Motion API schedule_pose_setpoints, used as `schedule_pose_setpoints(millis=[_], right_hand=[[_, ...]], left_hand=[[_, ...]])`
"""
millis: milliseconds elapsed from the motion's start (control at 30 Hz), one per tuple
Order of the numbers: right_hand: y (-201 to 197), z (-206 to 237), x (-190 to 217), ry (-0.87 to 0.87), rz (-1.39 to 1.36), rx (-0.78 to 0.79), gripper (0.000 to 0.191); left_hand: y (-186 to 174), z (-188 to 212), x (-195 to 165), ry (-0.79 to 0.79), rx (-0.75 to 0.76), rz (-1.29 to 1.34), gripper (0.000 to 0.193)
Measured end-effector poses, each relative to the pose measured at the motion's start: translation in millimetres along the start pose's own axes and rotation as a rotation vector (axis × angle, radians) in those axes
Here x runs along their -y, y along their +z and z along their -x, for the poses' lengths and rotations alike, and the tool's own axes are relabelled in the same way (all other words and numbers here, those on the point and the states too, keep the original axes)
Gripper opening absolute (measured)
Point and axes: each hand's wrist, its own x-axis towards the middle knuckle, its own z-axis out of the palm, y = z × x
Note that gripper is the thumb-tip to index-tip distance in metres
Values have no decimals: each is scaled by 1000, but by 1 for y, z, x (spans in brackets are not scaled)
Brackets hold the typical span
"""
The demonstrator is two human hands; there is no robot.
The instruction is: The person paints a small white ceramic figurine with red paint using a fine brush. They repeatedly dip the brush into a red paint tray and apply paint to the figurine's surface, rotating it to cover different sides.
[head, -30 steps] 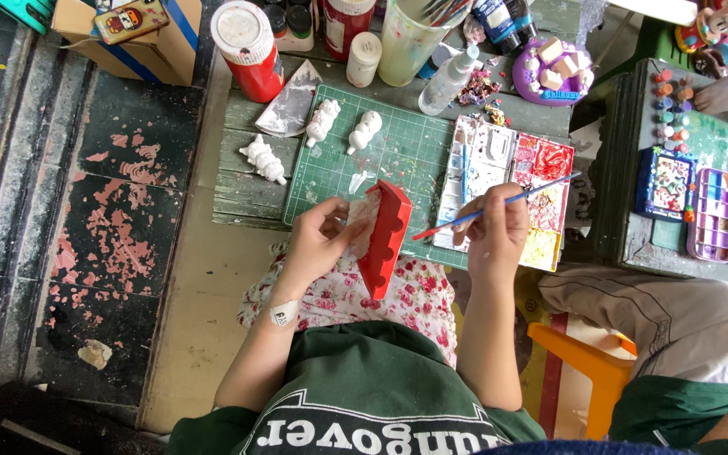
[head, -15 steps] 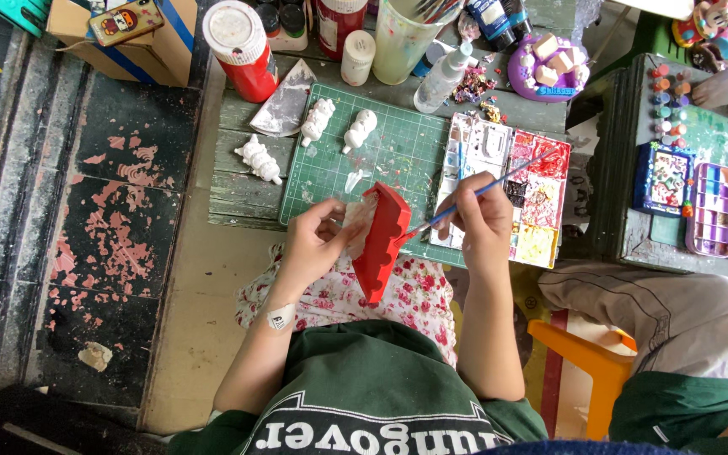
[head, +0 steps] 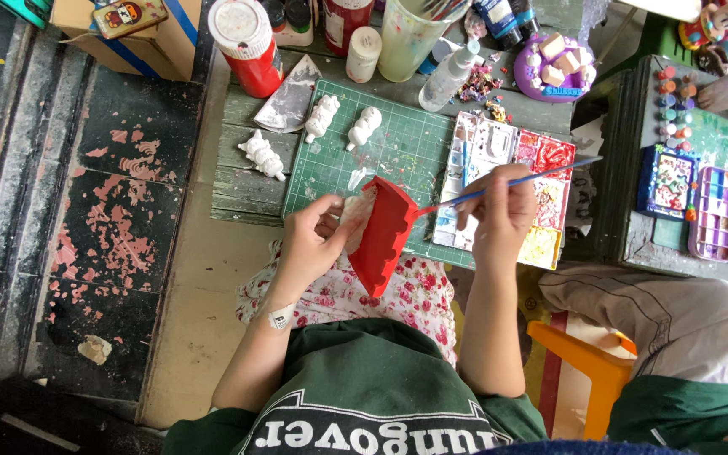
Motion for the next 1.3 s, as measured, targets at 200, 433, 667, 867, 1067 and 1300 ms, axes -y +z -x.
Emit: schedule_pose_setpoints(millis=[200,433,667,867,1067,1300], right_hand=[[-9,4,1,119,33,111,12],[-29,-10,-6,-121,41,-242,12],[-21,20,-20,46,163,-184,8],[1,39,-33,-91,318,-156,6],[2,38,-35,-209,723,13,12],[3,19,-29,19,579,-29,12]], left_hand=[[-5,-2,-15,62,-44,-113,18],[-4,-10,-24,123,-139,-242,15],[-5,-21,-32,196,-184,-443,13],[-1,-29,-30,160,-152,-503,15],[3,-34,-25,131,-155,-504,14],[7,-38,-23,289,-166,-558,15]])
